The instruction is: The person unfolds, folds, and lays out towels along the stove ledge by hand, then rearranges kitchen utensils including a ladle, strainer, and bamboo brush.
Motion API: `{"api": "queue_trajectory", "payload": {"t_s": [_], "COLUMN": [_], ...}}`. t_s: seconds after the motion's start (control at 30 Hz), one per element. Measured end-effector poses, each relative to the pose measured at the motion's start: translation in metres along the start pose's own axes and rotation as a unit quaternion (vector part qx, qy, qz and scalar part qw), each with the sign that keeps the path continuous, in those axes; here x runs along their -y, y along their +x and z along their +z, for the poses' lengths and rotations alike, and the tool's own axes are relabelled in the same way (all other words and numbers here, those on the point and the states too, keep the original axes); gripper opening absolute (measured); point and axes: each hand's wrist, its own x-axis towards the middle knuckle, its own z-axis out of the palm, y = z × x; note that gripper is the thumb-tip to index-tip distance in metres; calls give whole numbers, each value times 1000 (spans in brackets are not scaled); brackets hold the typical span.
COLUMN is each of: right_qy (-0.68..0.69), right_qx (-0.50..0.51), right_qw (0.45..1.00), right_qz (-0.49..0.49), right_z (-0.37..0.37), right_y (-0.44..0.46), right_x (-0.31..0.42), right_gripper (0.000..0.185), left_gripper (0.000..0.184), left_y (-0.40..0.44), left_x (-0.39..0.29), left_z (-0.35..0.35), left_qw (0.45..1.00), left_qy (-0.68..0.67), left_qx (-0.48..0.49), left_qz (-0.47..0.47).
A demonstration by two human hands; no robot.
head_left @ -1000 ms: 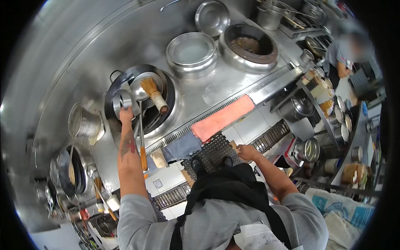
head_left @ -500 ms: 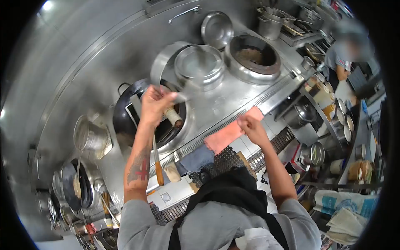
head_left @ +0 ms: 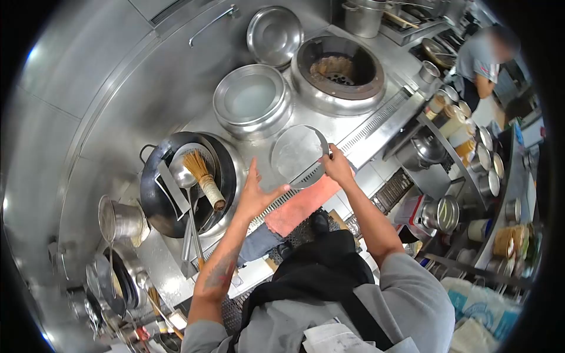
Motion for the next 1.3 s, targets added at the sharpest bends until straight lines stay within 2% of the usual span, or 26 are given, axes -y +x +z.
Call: {"api": "queue_trajectory", "payload": {"t_s": [0.03, 0.1, 0.17, 0.2, 0.23, 0.27, 0.3, 0.33, 0.37, 0.4, 0.43, 0.47, 0.5, 0.63, 0.7, 0.83, 0.9, 0.97, 1.0, 1.03, 1.1, 1.13, 1.17, 1.2, 1.23, 1.3], "right_qy": [1, -116, -151, -192, -285, -405, -494, -568, -544, -524, -279, -50, 201, 156, 89, 84, 54, 111, 97, 93, -79, 6, 31, 38, 45, 4], "right_qx": [12, -68, -90, -75, -40, -11, -48, 39, 82, 123, 128, 90, -33, -18, -41, -38, 0, -26, -40, -37, -119, -74, -61, -55, -51, -8], "right_qw": [1000, 991, 983, 978, 954, 889, 782, 757, 760, 761, 943, 993, 959, 970, 983, 979, 989, 983, 981, 981, 986, 991, 992, 995, 997, 1000], "right_qz": [1, 21, 42, 15, -82, -215, -377, -322, -346, -363, -130, 53, 196, 187, 155, 180, 139, 140, 162, 165, 86, 107, 111, 70, 28, 23], "right_z": [10, 24, 31, 35, 41, 49, 63, 57, 43, 28, 49, 46, 42, 37, 37, 39, 37, 35, 33, 30, 30, 25, 21, 19, 15, 4], "right_y": [32, 94, 146, 175, 212, 250, 291, 300, 296, 290, 327, 289, 251, 228, 219, 244, 252, 234, 230, 223, 218, 202, 186, 164, 145, 113], "right_x": [-28, -84, -133, -164, -207, -247, -295, -288, -265, -250, -306, -246, -186, -147, -132, -165, -181, -159, -151, -151, -149, -135, -122, -111, -101, -82], "right_gripper": [50, 38, 31, 30, 30, 32, 35, 34, 18, 7, 7, 8, 11, 13, 15, 15, 27, 41, 60, 60, 74, 83, 79, 77, 75, 70], "left_gripper": [57, 60, 44, 44, 39, 33, 30, 28, 26, 21, 20, 19, 18, 19, 19, 20, 19, 18, 17, 17, 16, 15, 16, 19, 23, 36], "left_y": [-3, -29, -63, -80, -105, -130, -155, -183, -210, -240, -264, -287, -306, -319, -302, -258, -241, -221, -212, -206, -182, -165, -151, -139, -124, -93], "left_x": [1, 1, 7, 12, 20, 24, 27, 30, 36, 54, 58, 64, 70, 71, 63, 52, 52, 42, 47, 52, 42, 34, 34, 54, 83, 152], "left_z": [2, -18, -36, -42, -54, -67, -76, -83, -89, -90, -89, -87, -82, -55, -51, -57, -63, -73, -82, -91, -118, -136, -155, -178, -203, -254], "left_qw": [995, 998, 994, 994, 990, 981, 970, 959, 945, 918, 893, 877, 864, 840, 860, 898, 912, 931, 944, 953, 945, 944, 941, 940, 934, 899], "left_qy": [80, -23, -92, -88, -90, -90, -63, -27, 8, -26, -40, -34, -29, -75, -67, -42, -28, -14, 8, 29, 104, 152, 199, 241, 282, 405], "left_qx": [-49, 55, 33, 15, -37, -103, -169, -217, -259, -327, -375, -400, -419, -435, -406, -352, -320, -290, -268, -247, -234, -232, -227, -223, -218, -168], "left_qz": [42, -32, -55, -67, -101, -136, -162, -181, -198, -222, -246, -262, -279, -315, -303, -259, -256, -221, -195, -171, -202, -176, -153, -95, -35, 20]}}
